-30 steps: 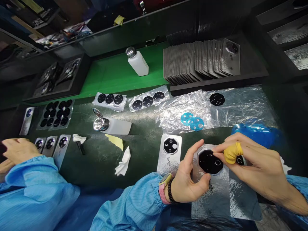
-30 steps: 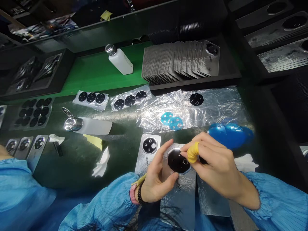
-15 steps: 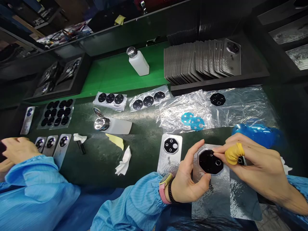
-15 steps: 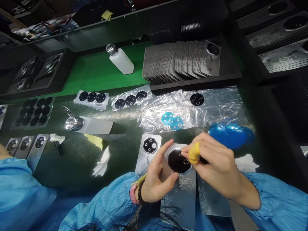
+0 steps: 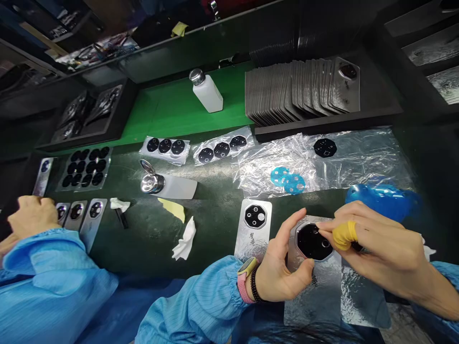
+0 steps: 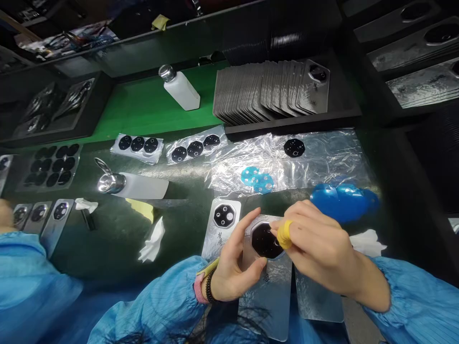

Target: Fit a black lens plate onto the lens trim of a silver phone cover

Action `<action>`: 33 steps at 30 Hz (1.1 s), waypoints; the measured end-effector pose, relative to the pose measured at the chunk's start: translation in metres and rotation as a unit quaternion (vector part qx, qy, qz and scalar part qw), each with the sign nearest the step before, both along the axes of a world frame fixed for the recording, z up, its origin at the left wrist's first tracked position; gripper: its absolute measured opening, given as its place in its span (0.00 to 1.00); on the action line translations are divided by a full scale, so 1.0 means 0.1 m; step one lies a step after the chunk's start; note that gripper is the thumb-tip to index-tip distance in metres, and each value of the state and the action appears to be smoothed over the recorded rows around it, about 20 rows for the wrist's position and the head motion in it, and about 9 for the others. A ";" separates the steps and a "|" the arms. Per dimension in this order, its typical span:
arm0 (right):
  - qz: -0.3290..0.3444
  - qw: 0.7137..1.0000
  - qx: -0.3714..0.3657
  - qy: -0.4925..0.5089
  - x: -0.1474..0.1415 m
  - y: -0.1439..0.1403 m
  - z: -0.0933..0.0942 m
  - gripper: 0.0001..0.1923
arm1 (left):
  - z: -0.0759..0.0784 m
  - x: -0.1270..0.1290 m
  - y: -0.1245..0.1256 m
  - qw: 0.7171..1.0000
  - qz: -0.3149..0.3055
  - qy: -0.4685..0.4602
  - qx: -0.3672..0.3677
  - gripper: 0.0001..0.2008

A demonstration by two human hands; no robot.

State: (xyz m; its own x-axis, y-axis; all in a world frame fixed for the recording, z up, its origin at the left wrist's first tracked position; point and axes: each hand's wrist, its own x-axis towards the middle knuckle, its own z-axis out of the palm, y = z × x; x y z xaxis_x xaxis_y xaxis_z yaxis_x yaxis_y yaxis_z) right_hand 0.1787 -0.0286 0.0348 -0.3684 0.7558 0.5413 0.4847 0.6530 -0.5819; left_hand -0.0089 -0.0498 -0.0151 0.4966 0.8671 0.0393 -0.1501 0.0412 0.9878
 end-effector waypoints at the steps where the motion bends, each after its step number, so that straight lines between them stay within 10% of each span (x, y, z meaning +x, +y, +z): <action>1: 0.005 1.000 0.015 -0.009 0.01 0.00 0.00 0.15 | 0.00 0.00 0.00 1.000 -0.003 -0.004 -0.001 0.32; 24: 0.072 0.936 0.228 -0.257 0.08 -0.10 -0.07 0.18 | 0.03 -0.02 0.03 0.989 0.019 0.087 0.122 0.35; 33: -0.041 0.994 0.045 -0.090 0.16 -0.10 0.03 0.11 | -0.27 -0.04 -0.08 0.973 0.064 0.059 0.215 0.39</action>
State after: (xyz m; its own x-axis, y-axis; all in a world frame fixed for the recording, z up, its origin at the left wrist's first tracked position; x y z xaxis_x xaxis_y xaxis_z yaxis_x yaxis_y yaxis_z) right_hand 0.1948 -0.0389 0.0380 -0.4054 0.7390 0.5381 0.6295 0.6525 -0.4219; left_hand -0.0124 -0.0575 -0.0420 0.4095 0.8378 0.3611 -0.0114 -0.3910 0.9203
